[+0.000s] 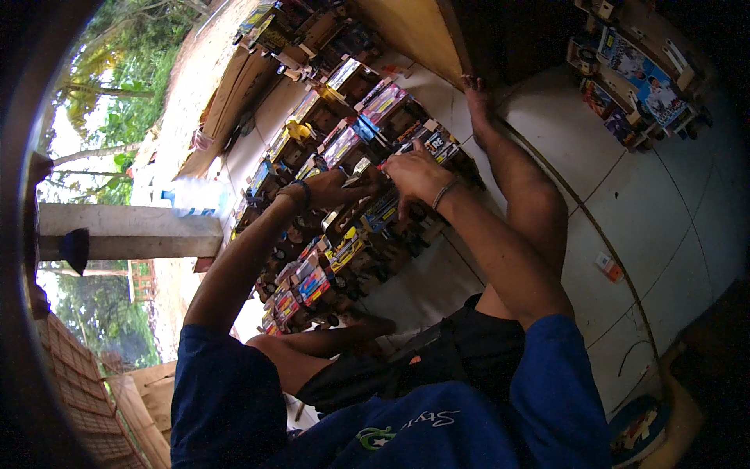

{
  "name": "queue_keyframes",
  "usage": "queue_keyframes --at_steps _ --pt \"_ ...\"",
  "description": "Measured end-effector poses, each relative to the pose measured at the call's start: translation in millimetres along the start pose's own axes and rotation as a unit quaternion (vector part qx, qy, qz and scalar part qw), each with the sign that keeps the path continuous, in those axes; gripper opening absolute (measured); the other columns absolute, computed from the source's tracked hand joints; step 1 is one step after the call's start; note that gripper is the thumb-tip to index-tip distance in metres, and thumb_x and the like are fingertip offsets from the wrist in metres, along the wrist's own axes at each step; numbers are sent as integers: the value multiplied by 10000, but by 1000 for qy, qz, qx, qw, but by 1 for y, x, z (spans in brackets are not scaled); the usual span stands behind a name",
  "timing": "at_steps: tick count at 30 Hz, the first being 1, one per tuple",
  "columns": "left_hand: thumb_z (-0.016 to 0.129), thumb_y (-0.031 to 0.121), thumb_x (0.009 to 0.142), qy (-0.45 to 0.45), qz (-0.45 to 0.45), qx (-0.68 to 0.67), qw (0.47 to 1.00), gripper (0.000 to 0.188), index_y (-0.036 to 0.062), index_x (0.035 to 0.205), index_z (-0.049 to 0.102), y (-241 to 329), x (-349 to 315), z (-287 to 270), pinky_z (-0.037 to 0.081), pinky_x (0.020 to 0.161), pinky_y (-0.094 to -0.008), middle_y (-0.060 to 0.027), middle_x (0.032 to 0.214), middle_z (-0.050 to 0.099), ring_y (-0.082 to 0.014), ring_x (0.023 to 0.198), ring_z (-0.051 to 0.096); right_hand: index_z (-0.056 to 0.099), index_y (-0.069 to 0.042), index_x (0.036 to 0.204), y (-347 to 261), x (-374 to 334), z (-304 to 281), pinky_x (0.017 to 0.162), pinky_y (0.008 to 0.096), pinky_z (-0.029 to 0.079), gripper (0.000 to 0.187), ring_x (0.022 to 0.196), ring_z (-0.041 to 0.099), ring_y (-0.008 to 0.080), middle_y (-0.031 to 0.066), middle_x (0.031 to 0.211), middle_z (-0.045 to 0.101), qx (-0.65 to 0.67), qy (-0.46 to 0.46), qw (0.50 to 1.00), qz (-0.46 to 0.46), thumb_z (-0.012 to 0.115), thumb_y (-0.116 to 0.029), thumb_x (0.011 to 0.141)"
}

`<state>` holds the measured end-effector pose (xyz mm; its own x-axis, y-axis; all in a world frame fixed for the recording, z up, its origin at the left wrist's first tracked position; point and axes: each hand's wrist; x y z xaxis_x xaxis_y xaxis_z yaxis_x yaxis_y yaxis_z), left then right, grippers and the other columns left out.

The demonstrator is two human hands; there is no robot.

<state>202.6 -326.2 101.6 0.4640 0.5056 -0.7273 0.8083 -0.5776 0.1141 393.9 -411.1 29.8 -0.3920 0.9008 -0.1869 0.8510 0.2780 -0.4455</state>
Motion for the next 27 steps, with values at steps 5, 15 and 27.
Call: queue_keyframes --at_steps 5,15,27 --pt "481 788 856 -8 -5 -59 998 822 -5 788 685 10 -7 0 498 610 -406 -111 667 639 -219 618 623 570 -44 1311 2 0 1 1039 497 307 1019 1173 602 261 107 1212 638 8 10 1000 -5 940 -411 435" --pt "599 678 848 118 -72 -154 978 713 -23 895 726 26 -6 38 541 683 -436 -194 780 708 -306 717 708 580 -104 1309 9 6 8 1117 614 236 933 1205 597 274 88 1234 659 34 39 998 -34 934 -417 505" --pt "631 731 775 136 -58 -179 973 748 17 965 744 11 -4 49 549 773 -409 -186 937 730 -329 867 713 469 -123 1411 17 4 4 1079 577 285 1078 1266 545 274 93 1349 582 21 45 996 -76 917 -478 498"
Point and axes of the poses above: each hand's wrist, its own x-axis towards the middle knuckle, its own z-axis out of the palm, y = z × x
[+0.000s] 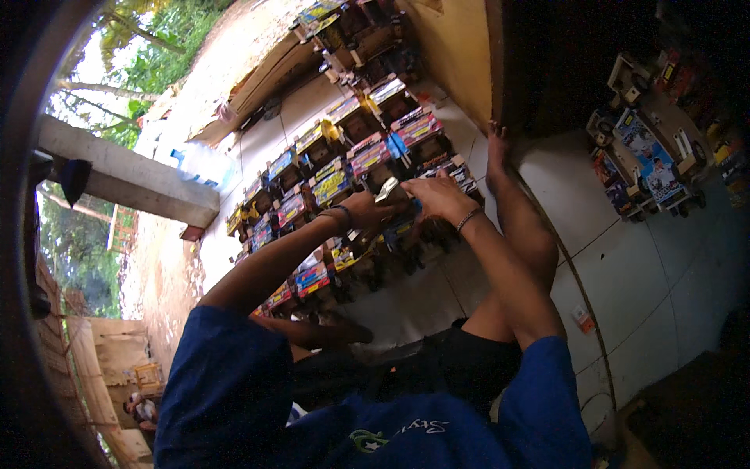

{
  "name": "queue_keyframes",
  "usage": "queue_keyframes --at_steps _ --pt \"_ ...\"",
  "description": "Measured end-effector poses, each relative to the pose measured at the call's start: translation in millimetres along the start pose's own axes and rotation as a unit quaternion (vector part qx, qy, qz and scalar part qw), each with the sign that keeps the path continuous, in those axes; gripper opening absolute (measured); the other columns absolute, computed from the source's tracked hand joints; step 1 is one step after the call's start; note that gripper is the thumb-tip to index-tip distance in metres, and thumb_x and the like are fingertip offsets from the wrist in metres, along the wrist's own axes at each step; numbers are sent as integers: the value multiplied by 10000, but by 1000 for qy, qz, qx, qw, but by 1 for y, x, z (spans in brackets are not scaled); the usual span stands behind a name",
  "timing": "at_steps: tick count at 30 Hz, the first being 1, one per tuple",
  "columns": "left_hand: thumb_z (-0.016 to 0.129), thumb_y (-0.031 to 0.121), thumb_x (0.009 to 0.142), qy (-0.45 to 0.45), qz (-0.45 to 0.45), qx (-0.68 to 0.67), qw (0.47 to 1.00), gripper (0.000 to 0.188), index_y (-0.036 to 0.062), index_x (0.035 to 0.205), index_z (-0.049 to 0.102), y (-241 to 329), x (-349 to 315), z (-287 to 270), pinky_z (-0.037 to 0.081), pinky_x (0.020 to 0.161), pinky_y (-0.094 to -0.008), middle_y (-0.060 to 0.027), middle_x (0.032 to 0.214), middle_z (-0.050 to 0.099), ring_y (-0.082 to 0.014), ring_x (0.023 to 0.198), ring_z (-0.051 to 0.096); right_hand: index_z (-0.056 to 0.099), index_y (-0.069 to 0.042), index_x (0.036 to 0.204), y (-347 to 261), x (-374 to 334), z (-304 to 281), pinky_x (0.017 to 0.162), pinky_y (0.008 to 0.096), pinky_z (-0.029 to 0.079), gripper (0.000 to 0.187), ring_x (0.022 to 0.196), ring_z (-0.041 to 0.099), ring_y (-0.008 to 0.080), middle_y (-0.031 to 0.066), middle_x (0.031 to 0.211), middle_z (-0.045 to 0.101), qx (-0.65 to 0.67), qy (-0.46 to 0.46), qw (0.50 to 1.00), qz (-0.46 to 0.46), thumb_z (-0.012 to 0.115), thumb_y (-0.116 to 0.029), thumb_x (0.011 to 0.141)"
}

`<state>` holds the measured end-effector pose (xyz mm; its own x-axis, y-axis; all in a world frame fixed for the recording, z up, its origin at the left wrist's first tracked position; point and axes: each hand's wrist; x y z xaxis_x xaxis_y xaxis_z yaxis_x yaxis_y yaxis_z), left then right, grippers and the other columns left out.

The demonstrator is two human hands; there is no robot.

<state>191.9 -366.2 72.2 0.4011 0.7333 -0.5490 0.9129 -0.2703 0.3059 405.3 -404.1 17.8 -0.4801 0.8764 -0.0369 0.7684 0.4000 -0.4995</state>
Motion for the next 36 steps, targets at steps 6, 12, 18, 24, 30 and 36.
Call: queue_keyframes --at_steps 6,12,18,24,30,36 --pt "567 782 778 -40 22 109 993 813 6 948 742 -15 -5 -34 548 795 -411 -222 921 719 -355 874 704 286 -140 1540 22 -4 -57 1090 593 264 1324 1370 444 273 84 1514 434 -87 -129 985 80 930 -524 449" --pt "590 640 877 21 126 216 968 615 74 1081 719 2 2 -43 543 821 -464 -229 937 707 -384 876 690 343 -207 1535 35 -3 -51 1060 527 267 1274 1340 473 277 79 1487 469 -80 -150 983 68 927 -526 449" --pt "588 661 869 24 173 222 959 631 120 1175 696 26 24 -42 539 807 -479 -198 909 708 -387 843 682 467 -259 1471 41 5 -50 1062 518 249 1163 1313 500 290 103 1437 507 -48 -146 986 58 937 -493 433" --pt "572 711 838 -8 162 227 960 666 90 1011 742 41 35 -41 541 798 -465 -187 907 716 -380 864 684 525 -314 1396 47 9 -43 1091 588 234 1082 1276 537 307 126 1335 566 -49 -144 987 51 932 -545 420" --pt "552 718 857 -37 160 241 957 690 94 1104 712 44 39 -42 545 785 -459 -205 893 705 -371 836 691 514 -305 1411 51 11 -40 1117 636 185 1125 1298 515 330 145 1309 594 -45 -140 988 48 925 -591 403" --pt "559 709 860 -23 184 263 947 687 57 1015 713 45 47 -40 544 723 -469 -211 788 692 -369 740 684 534 -298 1400 47 11 -46 1119 641 166 1122 1308 505 325 145 1318 591 -46 -161 985 49 928 -593 392"
Point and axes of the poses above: each hand's wrist, its own x-axis towards the middle knuckle, its own z-axis out of the palm, y = z × x
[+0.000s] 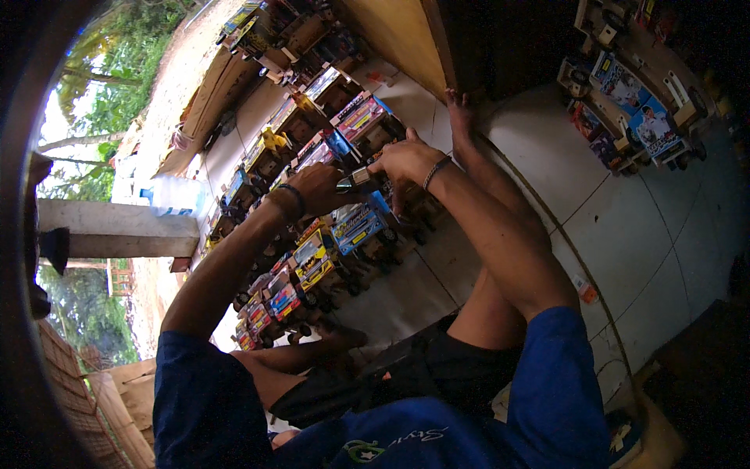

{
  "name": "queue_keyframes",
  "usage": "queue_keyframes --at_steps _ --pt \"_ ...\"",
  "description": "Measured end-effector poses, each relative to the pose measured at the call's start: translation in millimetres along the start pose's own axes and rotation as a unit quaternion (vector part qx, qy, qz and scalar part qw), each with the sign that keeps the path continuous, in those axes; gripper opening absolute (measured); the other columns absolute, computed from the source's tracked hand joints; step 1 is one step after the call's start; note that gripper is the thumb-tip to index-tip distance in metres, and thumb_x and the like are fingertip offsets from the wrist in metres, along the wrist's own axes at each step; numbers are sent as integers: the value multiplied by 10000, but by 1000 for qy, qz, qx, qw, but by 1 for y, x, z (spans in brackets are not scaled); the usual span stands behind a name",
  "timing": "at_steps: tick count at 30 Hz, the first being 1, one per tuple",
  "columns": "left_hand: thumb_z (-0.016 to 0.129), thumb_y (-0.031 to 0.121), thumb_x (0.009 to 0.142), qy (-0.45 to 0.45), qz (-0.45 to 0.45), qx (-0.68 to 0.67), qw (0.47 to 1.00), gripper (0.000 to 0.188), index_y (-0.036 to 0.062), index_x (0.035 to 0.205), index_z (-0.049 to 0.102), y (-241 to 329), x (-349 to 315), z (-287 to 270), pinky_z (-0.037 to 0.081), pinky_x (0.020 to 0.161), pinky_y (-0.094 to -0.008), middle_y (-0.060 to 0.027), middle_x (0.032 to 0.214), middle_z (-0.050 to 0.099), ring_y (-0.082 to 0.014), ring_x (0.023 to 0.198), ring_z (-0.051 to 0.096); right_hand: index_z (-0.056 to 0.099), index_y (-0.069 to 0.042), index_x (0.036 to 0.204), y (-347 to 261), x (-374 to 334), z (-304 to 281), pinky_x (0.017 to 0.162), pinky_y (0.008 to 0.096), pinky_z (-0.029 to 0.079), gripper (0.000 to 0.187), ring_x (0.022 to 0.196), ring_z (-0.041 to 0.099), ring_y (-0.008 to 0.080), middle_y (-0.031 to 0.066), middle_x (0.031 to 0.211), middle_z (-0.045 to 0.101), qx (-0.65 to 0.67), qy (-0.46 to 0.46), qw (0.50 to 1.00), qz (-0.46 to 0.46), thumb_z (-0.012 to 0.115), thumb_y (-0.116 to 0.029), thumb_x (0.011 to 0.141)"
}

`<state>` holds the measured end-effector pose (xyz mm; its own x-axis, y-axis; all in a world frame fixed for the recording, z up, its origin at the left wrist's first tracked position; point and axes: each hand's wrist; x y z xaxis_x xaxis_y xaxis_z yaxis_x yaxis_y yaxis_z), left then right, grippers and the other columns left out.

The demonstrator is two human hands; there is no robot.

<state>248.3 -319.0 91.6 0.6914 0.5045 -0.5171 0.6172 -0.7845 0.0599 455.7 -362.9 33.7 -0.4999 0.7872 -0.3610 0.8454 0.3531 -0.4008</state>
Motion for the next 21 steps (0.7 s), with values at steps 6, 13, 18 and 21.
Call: queue_keyframes --at_steps 6,13,18,21 --pt "558 733 844 -2 -29 19 999 739 12 862 717 8 -1 -5 541 693 -471 -212 747 684 -356 707 681 581 -293 1347 -1 -3 -2 1113 630 182 1060 1273 536 329 141 1270 616 5 6 1000 0 933 -580 389" --pt "603 733 806 47 -52 5 997 710 35 842 728 4 1 7 537 649 -463 -185 712 683 -344 662 679 613 -299 1300 4 1 4 1100 633 200 1016 1238 561 331 128 1246 634 17 21 1000 -12 935 -579 378" --pt "668 702 775 103 -51 -17 993 646 73 894 751 0 3 22 530 599 -463 -163 668 675 -342 602 669 591 -313 1333 3 2 6 1105 668 186 1047 1274 537 317 107 1258 634 12 29 999 -10 934 -579 380" --pt "669 696 783 79 -83 -39 993 679 55 999 723 4 -4 20 531 682 -458 -218 839 691 -369 735 682 518 -322 1406 -1 -1 2 1114 680 170 1110 1297 518 321 137 1310 605 2 8 1000 1 932 -574 408"
Point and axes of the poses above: each hand's wrist, its own x-axis towards the middle knuckle, its own z-axis out of the palm, y = z × x
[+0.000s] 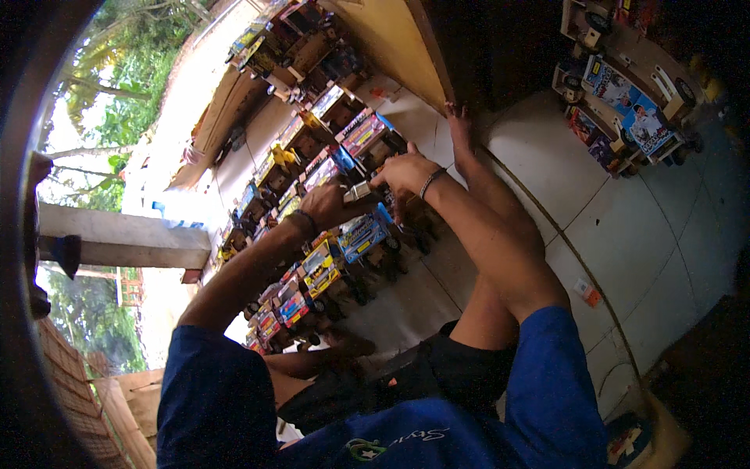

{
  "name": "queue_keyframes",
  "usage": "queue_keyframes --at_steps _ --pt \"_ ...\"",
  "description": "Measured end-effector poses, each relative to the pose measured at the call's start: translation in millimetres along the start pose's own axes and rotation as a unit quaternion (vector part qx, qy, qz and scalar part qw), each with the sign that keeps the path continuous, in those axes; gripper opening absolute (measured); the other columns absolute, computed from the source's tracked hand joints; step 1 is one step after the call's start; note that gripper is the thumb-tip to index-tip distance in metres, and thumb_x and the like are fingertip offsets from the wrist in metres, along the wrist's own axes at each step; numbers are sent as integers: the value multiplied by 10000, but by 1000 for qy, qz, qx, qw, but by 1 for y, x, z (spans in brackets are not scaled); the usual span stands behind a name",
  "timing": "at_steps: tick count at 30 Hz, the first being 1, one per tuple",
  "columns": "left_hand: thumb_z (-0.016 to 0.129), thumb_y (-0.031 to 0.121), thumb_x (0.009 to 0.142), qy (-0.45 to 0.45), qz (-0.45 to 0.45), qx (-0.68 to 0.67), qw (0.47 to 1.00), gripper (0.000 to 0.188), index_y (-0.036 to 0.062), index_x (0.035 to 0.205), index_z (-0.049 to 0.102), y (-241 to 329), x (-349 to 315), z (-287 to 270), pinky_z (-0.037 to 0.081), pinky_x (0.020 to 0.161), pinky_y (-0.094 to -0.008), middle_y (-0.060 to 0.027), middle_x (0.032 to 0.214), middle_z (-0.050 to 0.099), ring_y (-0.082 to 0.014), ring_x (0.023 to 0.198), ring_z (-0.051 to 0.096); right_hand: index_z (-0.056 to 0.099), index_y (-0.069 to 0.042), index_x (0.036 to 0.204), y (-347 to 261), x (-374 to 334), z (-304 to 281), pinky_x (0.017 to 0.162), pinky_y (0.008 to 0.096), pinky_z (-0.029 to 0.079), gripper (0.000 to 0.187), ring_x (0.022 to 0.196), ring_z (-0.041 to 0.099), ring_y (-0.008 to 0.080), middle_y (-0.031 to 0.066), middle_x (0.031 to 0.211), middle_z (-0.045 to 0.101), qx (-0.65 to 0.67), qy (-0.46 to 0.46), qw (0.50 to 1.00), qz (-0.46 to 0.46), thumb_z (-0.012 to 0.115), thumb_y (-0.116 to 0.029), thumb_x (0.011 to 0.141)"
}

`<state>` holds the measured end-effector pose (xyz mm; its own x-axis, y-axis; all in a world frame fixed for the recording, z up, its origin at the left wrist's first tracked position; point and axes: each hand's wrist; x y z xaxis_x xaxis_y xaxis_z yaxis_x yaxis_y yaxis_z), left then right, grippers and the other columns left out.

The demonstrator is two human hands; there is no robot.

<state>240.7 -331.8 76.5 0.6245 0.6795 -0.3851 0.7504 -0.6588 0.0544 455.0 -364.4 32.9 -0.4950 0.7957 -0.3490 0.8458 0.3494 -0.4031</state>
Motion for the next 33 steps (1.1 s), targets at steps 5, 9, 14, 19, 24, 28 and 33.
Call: queue_keyframes --at_steps 5,9,14,19,24,28,33 --pt "605 689 836 -52 41 5 998 659 86 1083 708 -5 -11 -37 551 757 -451 -213 845 704 -365 802 695 244 -182 1562 13 -17 -7 1128 633 181 1364 1380 424 294 111 1493 435 67 54 995 42 934 -524 437" --pt "584 684 862 -55 18 23 998 689 10 936 706 -7 -5 -58 543 696 -448 -220 759 684 -353 723 692 201 -121 1564 38 -27 2 1136 534 283 1447 1395 398 296 135 1523 388 104 36 990 85 959 -510 394" --pt "578 679 871 -40 47 -17 998 736 -47 836 692 15 18 -49 533 683 -462 -244 728 675 -371 706 686 203 -117 1564 64 -16 18 1060 415 438 1444 1338 471 326 151 1485 452 129 78 986 69 983 -442 392" --pt "590 703 850 -127 -15 -43 991 796 -46 1108 663 37 40 -41 539 807 -433 -257 953 706 -339 905 699 252 -154 1554 71 -19 21 1004 417 474 1332 1252 560 331 156 1362 584 204 54 977 43 985 -345 458" --pt "575 762 800 -101 6 -84 991 818 -10 1026 722 32 55 -30 540 785 -409 -203 927 719 -309 864 702 360 -191 1504 59 -27 8 955 431 500 1202 1211 596 323 154 1300 628 205 11 974 93 982 -302 482" --pt "556 771 807 -81 31 -101 991 822 -9 1003 724 23 65 -15 534 762 -411 -189 887 714 -300 831 695 498 -92 1199 51 -38 1 893 418 506 836 1093 651 344 166 1111 699 170 69 981 63 950 -248 514" --pt "539 780 811 -73 30 -105 991 838 -17 996 719 27 63 -17 533 760 -412 -188 887 716 -301 825 694 518 -74 1214 47 -43 -3 903 415 507 827 1085 655 338 164 1095 704 173 64 980 77 941 -244 525"
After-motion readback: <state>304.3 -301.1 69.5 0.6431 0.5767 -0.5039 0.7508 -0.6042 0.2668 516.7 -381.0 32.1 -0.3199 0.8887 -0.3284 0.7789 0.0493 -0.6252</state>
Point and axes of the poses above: each hand's wrist, its own x-axis towards the middle knuckle, its own z-axis out of the palm, y = z × x
